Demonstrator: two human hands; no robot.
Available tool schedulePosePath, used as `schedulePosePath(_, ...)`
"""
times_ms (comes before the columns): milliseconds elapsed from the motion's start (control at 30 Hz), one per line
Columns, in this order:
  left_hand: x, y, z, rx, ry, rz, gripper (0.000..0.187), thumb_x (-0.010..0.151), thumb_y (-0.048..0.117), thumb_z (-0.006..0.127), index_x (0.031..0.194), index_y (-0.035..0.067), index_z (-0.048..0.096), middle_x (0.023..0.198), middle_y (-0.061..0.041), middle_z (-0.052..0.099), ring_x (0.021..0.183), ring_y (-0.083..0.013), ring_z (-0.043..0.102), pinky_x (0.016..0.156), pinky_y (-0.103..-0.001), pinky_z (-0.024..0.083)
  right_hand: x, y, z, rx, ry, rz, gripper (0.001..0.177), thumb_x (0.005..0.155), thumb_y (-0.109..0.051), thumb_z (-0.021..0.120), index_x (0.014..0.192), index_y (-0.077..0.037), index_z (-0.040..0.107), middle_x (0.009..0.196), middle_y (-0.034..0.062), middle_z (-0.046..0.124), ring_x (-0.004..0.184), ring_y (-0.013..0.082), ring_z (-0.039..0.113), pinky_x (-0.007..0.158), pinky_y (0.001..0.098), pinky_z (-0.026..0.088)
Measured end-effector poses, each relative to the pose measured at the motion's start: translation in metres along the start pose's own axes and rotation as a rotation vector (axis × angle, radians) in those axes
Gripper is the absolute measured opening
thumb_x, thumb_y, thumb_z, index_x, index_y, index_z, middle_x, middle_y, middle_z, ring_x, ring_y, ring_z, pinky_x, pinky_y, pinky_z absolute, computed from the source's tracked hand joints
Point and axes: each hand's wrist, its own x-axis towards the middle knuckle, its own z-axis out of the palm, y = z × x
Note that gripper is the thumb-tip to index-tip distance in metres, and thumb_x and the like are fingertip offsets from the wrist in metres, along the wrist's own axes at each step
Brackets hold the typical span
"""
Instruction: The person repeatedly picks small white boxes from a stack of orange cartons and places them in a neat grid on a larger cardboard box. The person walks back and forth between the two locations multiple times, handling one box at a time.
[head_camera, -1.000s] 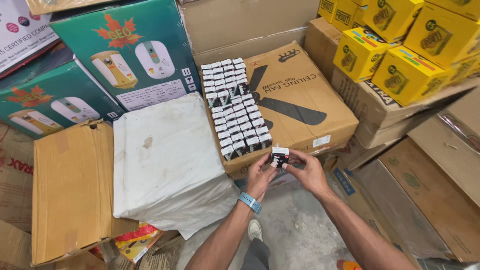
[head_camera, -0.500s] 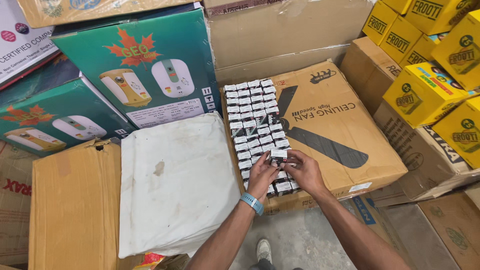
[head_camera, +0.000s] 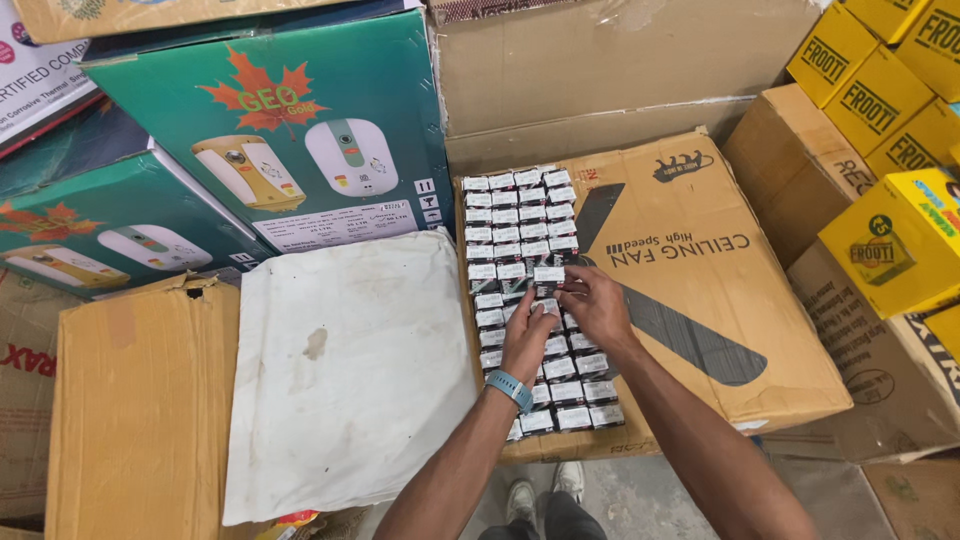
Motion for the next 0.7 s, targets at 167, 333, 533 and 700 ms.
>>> schedulePosePath(167, 0.007, 0.005, 0.007, -0.043, 0.051, 0.012, 0.078, 0.100, 0.013, 0.059, 0.161, -0.004, 0.014, 0.165, -0.032, -0.001, 0.152, -0.0456, 0.011, 0.125, -0.052, 0.027, 0.025, 0.025, 0.004, -0.034, -0.046, 0.046, 0.049, 0.081, 0.006, 0.077, 0.128, 0.002, 0.066, 0.105, 0.0170, 0.063, 0.103, 0.0303, 0.073, 0.089, 0.0324, 0.061)
schedulePosePath(333, 0.016, 0.000, 0.007, -0.027, 0.042, 0.056, 0.074, 0.101, 0.014, 0.057, 0.160, -0.004, 0.015, 0.163, -0.033, 0.005, 0.151, -0.0496, 0.010, 0.125, -0.056, 0.028, 0.029, 0.018, 0.005, -0.111, -0.063, 0.094, 0.042, 0.084, -0.005, 0.081, 0.124, -0.007, 0.069, 0.106, 0.0152, 0.072, 0.103, 0.0241, 0.074, 0.088, 0.0286, 0.061)
schedulePosePath(533, 0.008, 0.016, 0.014, 0.054, 0.063, 0.057, 0.071, 0.102, 0.013, 0.055, 0.159, -0.004, 0.016, 0.162, -0.034, 0.009, 0.150, -0.0500, 0.012, 0.125, -0.058, 0.029, 0.031, 0.022, -0.003, -0.093, -0.095, 0.047, 0.032, 0.084, -0.001, 0.080, 0.114, -0.002, 0.068, 0.105, 0.0200, 0.073, 0.102, 0.0280, 0.075, 0.088, 0.0307, 0.061)
schedulePosePath(700, 0.031, 0.019, -0.017, 0.475, 0.046, 0.128, 0.040, 0.100, 0.015, 0.056, 0.138, 0.002, 0.056, 0.140, -0.022, 0.052, 0.131, -0.0362, 0.056, 0.104, -0.049, 0.055, 0.019, 0.000, -0.025, -0.108, -0.079, 0.008, 0.029, 0.085, -0.008, 0.080, 0.113, -0.008, 0.075, 0.113, 0.0124, 0.070, 0.113, 0.0271, 0.071, 0.095, 0.0333, 0.056)
